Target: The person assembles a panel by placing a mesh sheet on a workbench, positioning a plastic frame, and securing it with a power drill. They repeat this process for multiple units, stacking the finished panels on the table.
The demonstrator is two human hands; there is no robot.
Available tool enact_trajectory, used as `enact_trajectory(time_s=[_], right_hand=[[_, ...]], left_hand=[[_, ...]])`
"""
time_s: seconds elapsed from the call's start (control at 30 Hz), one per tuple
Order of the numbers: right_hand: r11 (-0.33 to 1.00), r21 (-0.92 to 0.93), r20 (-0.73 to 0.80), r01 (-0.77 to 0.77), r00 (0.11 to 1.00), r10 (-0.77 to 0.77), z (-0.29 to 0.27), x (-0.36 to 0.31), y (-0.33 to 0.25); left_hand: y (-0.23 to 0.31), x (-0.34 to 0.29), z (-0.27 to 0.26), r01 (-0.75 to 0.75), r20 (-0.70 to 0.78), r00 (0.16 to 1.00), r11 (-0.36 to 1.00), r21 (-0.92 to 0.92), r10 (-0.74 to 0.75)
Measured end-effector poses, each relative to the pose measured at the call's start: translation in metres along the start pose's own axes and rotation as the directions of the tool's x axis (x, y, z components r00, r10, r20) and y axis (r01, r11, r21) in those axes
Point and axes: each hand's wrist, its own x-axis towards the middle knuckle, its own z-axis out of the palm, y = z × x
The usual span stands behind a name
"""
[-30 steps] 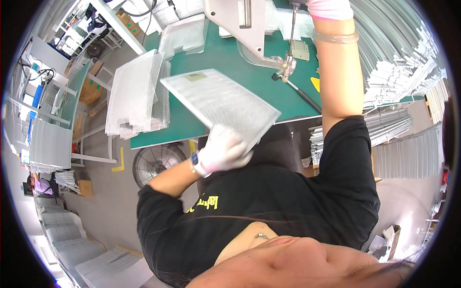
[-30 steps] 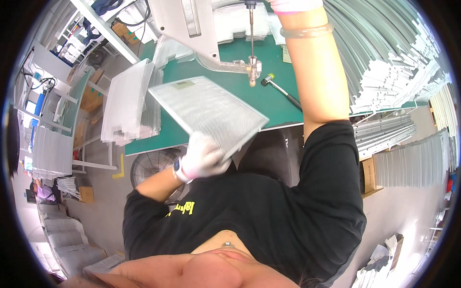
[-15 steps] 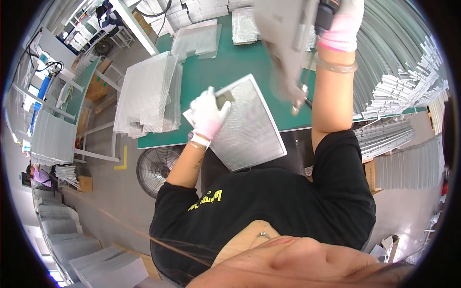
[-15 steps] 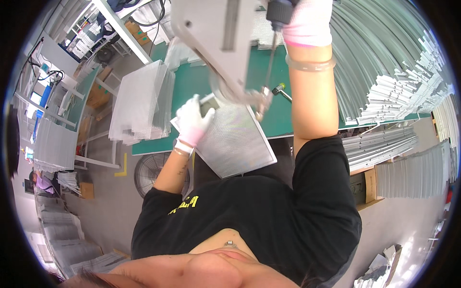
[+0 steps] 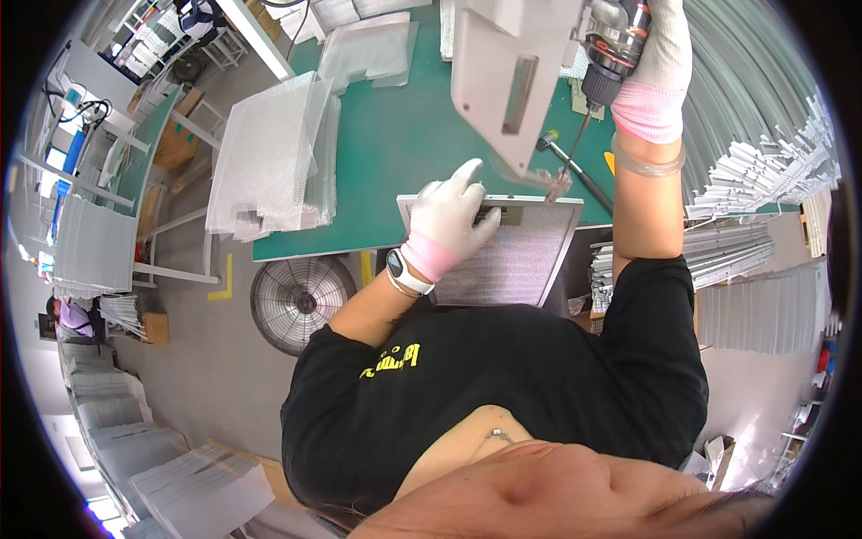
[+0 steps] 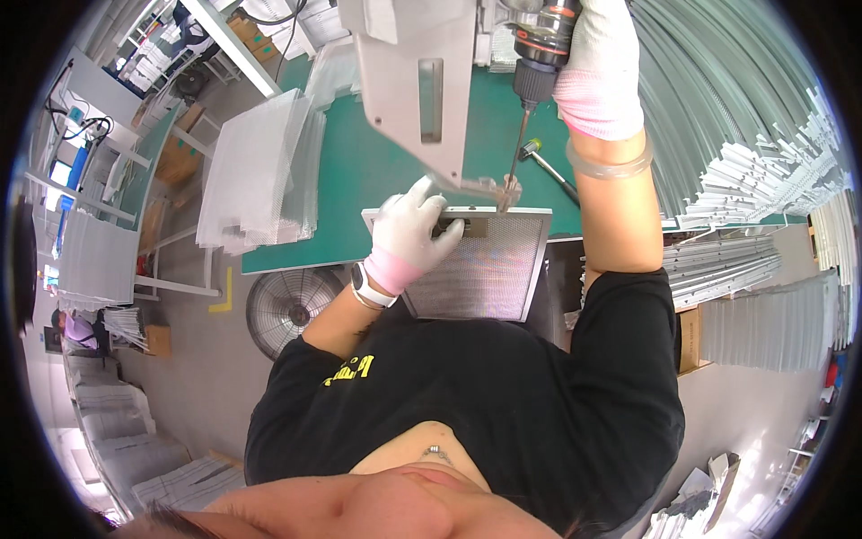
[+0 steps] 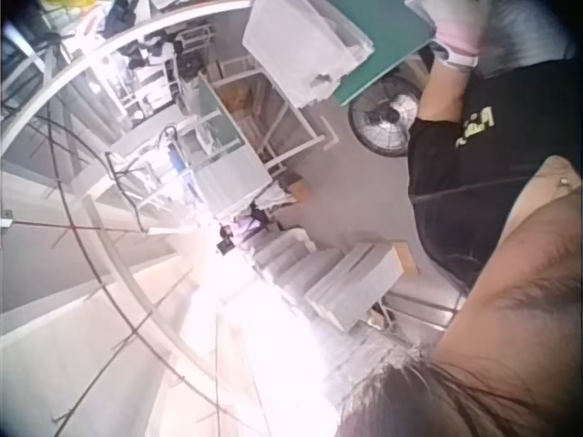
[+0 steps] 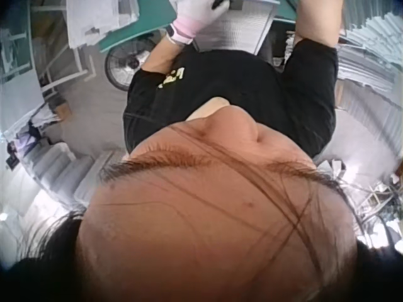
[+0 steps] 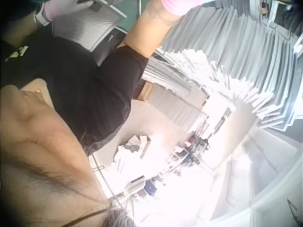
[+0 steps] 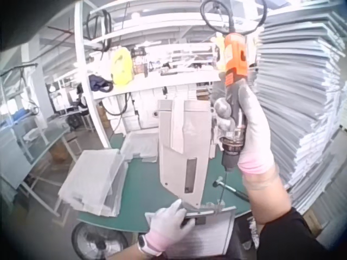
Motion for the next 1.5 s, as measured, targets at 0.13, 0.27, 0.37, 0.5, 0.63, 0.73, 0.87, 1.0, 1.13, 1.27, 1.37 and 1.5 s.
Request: enact_trajectory(time_s=[0.13,0.27,0.37,0.5,0.63,0.73,0.87,1.0,1.13,1.27,1.37,1.5], right_hand=[[1.000,-0.010,-0.031,-0.028,0.999,0.027,-0.004,-0.007,0.010],[0.996,0.005,0.042,-0.084,0.996,0.083,-0.004,-0.025,0.021],[0.985,-0.145,0.033,-0.093,0.995,0.099,-0.016,-0.035,0.026],[0.976,-0.203,0.060,-0.076,0.994,0.090,-0.023,-0.056,0.041],[0.963,-0.266,-0.026,-0.033,0.999,0.027,-0.027,-0.080,0.057],[0.978,-0.208,0.047,-0.005,0.999,0.015,-0.035,-0.048,0.038],[0.982,-0.179,0.062,-0.062,0.995,0.075,-0.038,-0.036,0.023],[0.965,-0.203,-0.073,-0.165,0.985,0.153,-0.022,-0.042,0.023],[0.991,-0.136,-0.163,-0.017,0.987,-0.006,-0.024,-0.038,0.032],[0.981,-0.162,-0.147,-0.106,0.986,0.082,-0.022,-0.032,0.023],[0.996,-0.017,-0.135,0.087,0.987,-0.089,-0.012,-0.010,0.004],[0.997,-0.005,-0.078,0.083,0.994,-0.083,-0.025,0.008,-0.017]], left_hand=[[0.005,-0.007,-0.009,-0.047,-0.086,0.994,0.987,0.151,0.061],[0.012,-0.007,-0.025,-0.012,-0.025,1.000,0.997,-0.080,0.010],[0.006,0.007,-0.032,-0.179,-0.265,0.964,0.690,-0.701,-0.019],[0.000,0.018,-0.033,-0.060,-0.178,0.969,0.537,-0.842,-0.171],[0.018,0.053,-0.061,-0.086,-0.139,0.967,0.239,-0.967,-0.213],[0.005,0.047,-0.026,-0.163,-0.281,0.926,0.405,-0.900,-0.252],[0.020,0.063,-0.046,-0.138,-0.260,0.936,0.431,-0.892,-0.238],[0.030,0.073,-0.046,-0.166,-0.249,0.933,0.302,-0.939,-0.259],[0.023,0.080,-0.047,-0.181,-0.302,0.940,0.516,-0.837,-0.160],[0.033,0.091,-0.055,-0.188,-0.271,0.949,0.401,-0.896,-0.161],[0.018,0.077,-0.029,-0.085,-0.102,0.988,0.141,-0.986,-0.120],[-0.030,0.075,0.015,0.005,0.031,0.999,0.759,-0.651,0.020]])
